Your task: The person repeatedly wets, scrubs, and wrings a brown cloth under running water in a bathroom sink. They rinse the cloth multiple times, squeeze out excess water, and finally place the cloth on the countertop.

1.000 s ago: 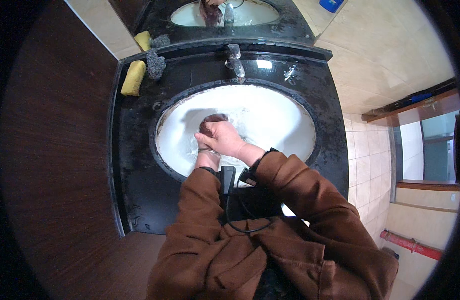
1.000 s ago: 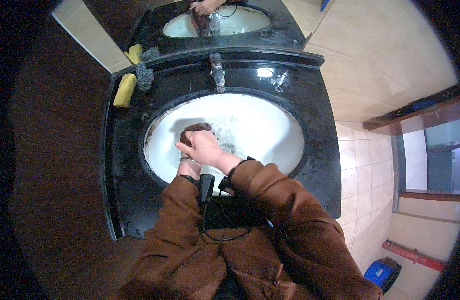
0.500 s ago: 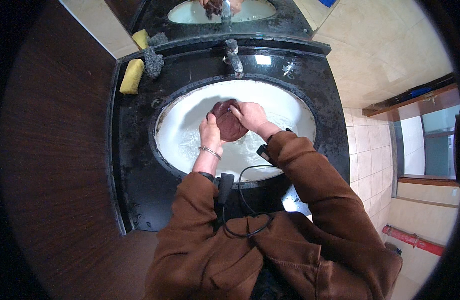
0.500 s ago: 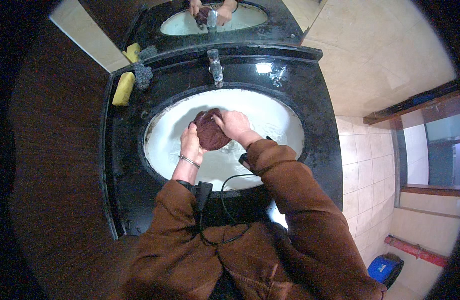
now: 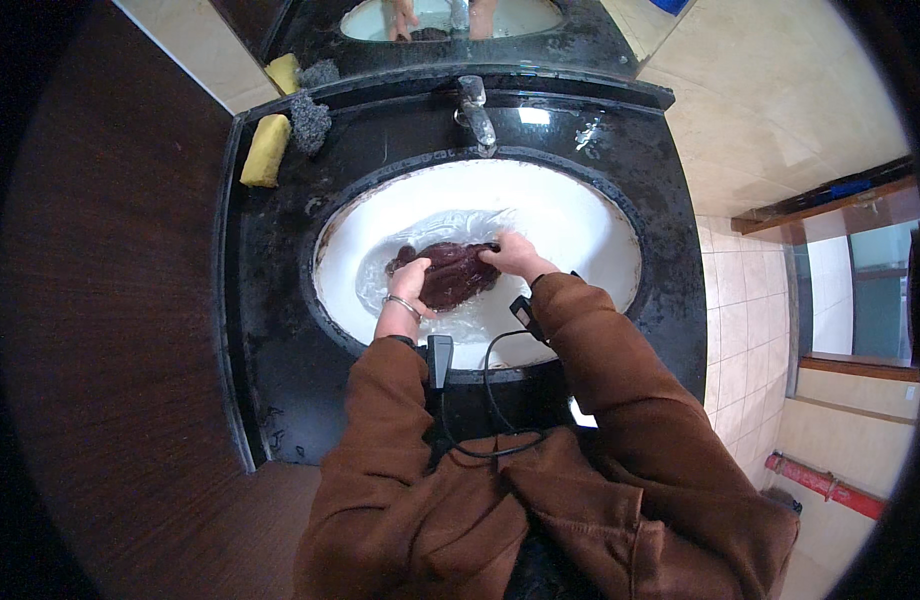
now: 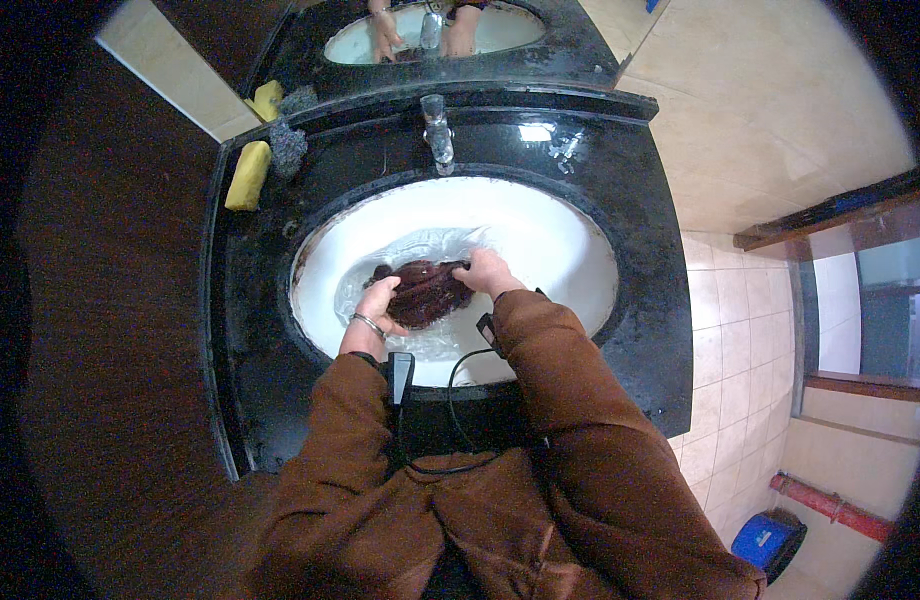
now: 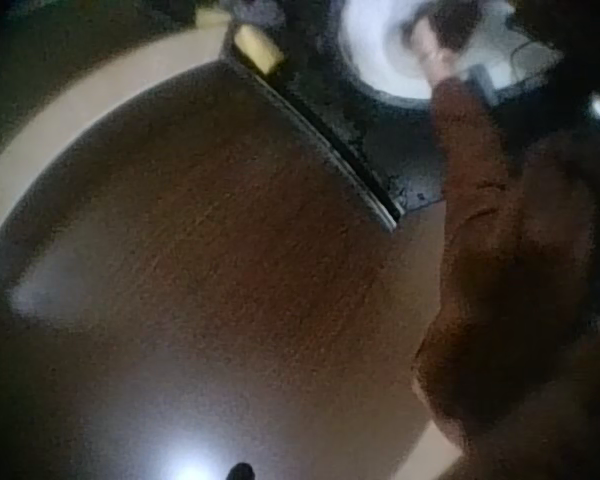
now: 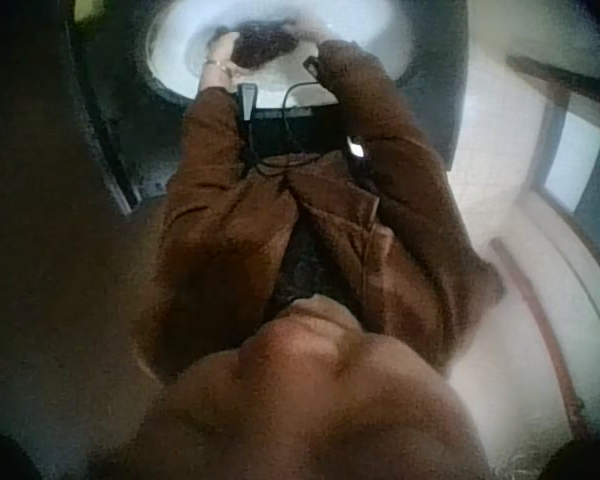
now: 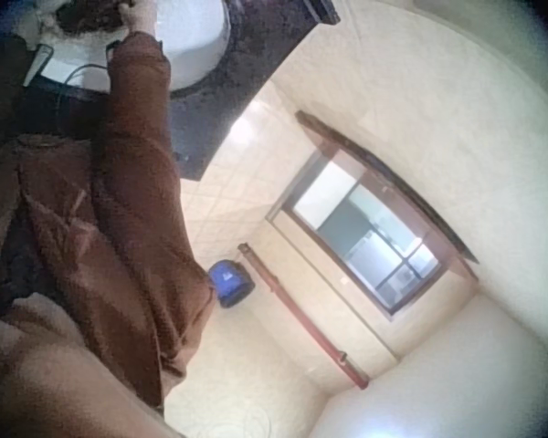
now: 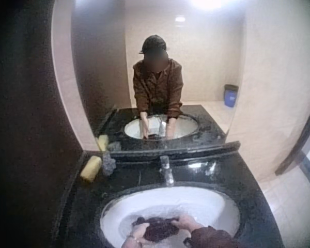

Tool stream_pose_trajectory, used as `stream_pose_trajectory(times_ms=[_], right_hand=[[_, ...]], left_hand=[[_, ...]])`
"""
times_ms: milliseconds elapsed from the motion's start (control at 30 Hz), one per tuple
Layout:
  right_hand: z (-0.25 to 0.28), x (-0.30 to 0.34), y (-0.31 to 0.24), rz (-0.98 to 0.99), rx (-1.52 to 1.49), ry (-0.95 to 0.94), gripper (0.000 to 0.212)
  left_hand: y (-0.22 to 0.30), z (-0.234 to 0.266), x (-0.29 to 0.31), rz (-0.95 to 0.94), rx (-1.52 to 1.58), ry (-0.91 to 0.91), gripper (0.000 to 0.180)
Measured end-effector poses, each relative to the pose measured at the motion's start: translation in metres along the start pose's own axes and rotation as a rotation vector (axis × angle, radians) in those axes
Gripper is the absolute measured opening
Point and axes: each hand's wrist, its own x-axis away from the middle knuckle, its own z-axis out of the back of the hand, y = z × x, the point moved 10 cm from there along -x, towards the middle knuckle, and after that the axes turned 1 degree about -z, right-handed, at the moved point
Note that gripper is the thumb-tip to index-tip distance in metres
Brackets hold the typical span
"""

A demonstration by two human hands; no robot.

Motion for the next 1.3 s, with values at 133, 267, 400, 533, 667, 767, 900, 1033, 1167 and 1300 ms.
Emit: stream_pose_trajectory(times_ms=[133,267,400,533,667,767,900,1033,1167,1300], right_hand=[[-0.016,0.01,-0.03,0.156,-0.353,-0.016,0.068],[-0.023,0.046,-0.104,0.474,-0.672,-0.182,0.039],[0.026,0.089,-0.153,0.629,-0.784,-0.192,0.029],[0.067,0.121,-0.181,0.708,-0.565,0.044,0.028],[0.085,0.132,-0.185,0.733,-0.446,0.165,0.027],[0.09,0.126,-0.178,0.667,-0.351,0.197,0.032],[0.098,0.122,-0.172,0.638,-0.236,0.306,0.032],[0.103,0.109,-0.16,0.597,-0.126,0.359,0.034],[0.114,0.087,-0.124,0.432,-0.011,0.376,0.034],[0.122,0.084,-0.095,0.372,0.177,0.352,0.037]], left_hand=[[0.024,-0.012,-0.003,-0.304,0.122,-0.087,0.046],[0.004,-0.034,-0.01,-0.097,0.453,-0.279,0.055],[0.019,-0.031,-0.007,-0.192,0.719,-0.414,0.058],[0.032,-0.043,0.006,-0.267,0.787,-0.527,0.053],[0.038,-0.056,0.021,-0.269,0.746,-0.411,0.05],[0.047,-0.062,0.036,-0.275,0.679,-0.341,0.047],[0.051,-0.068,0.055,-0.268,0.563,-0.255,0.044],[0.056,-0.065,0.066,-0.331,0.529,-0.122,0.039],[0.074,-0.051,0.08,-0.566,0.156,0.079,0.034],[0.089,-0.049,0.094,-0.691,0.055,0.003,0.04]])
